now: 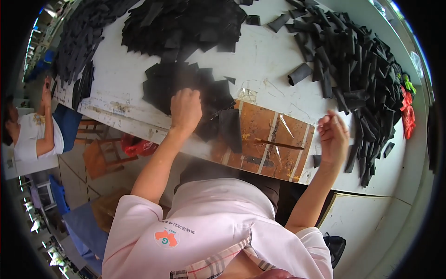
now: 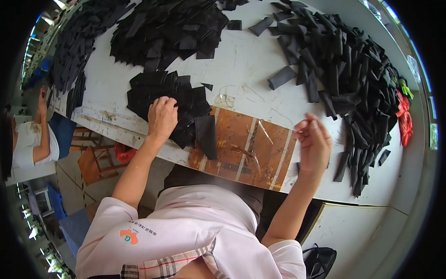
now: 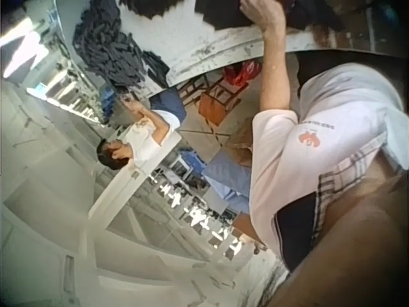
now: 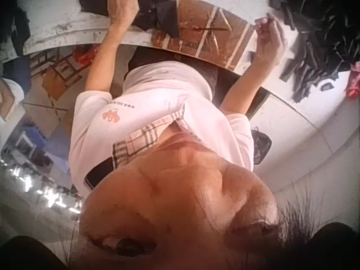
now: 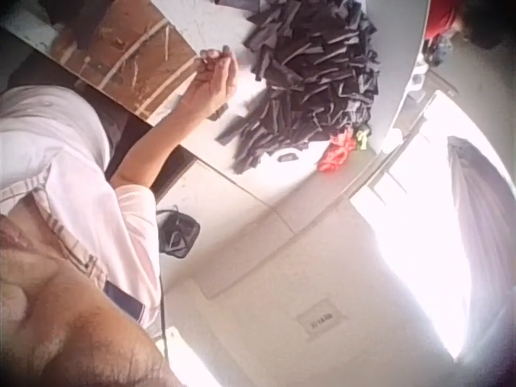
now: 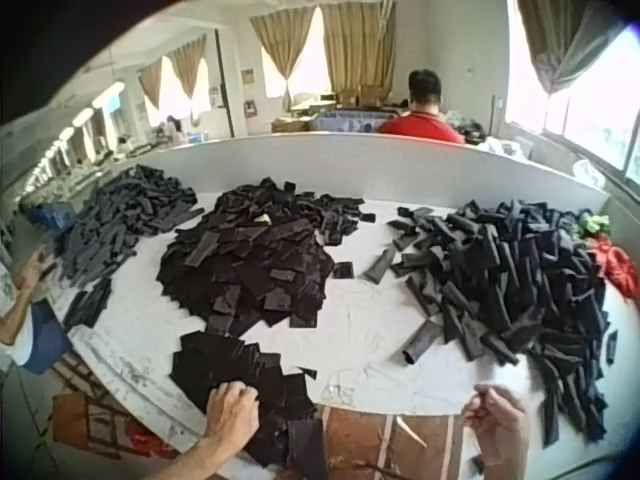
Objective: Apply adhesive to the edges of black leather strips and fold them to assemble components.
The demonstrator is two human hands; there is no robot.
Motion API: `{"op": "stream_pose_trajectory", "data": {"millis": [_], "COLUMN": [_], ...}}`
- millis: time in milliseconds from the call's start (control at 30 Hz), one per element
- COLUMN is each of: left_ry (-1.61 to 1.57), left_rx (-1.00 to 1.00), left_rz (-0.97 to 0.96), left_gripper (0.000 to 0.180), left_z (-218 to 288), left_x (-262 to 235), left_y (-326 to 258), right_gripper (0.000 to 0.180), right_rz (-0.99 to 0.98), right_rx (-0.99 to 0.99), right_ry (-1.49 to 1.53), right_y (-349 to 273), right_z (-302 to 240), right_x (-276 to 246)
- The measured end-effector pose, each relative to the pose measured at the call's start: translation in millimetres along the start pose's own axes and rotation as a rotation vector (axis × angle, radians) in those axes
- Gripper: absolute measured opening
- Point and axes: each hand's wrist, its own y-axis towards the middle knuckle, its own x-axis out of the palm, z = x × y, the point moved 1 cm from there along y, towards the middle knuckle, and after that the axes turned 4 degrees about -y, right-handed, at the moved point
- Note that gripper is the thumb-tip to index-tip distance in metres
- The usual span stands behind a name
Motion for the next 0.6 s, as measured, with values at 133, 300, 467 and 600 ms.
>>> {"op": "stream_pose_trajectory", "data": {"millis": [133, 300, 467, 600], "left_ry": [-0.245, -0.867, -1.510, -1.442], "left_rx": [0.071, -0.137, -0.315, -0.143], "left_rz": [0.202, 0.326, -0.261, -0.420], "left_gripper": [0.009, 0.012, 0.011, 0.008], "left_z": [-3.3, 16.7, 63.2, 84.0], "left_x": [-7.6, -60.5, -94.7, -90.1], "left_y": [0.4, -13.7, -41.0, -54.4], "right_gripper": [0.017, 0.023, 0.041, 0.018], "right_rz": [-0.080, -0.273, -0.354, -0.419], "right_rx": [0.128, 0.133, 0.193, 0.496], "right_ry": [-0.222, -0.491, -0.031, 0.260], "right_y": [-59.9, -103.4, -110.7, -114.7], "right_z": [22.4, 38.9, 58.4, 53.7], "right_x": [37.0, 83.1, 114.7, 116.5]}}
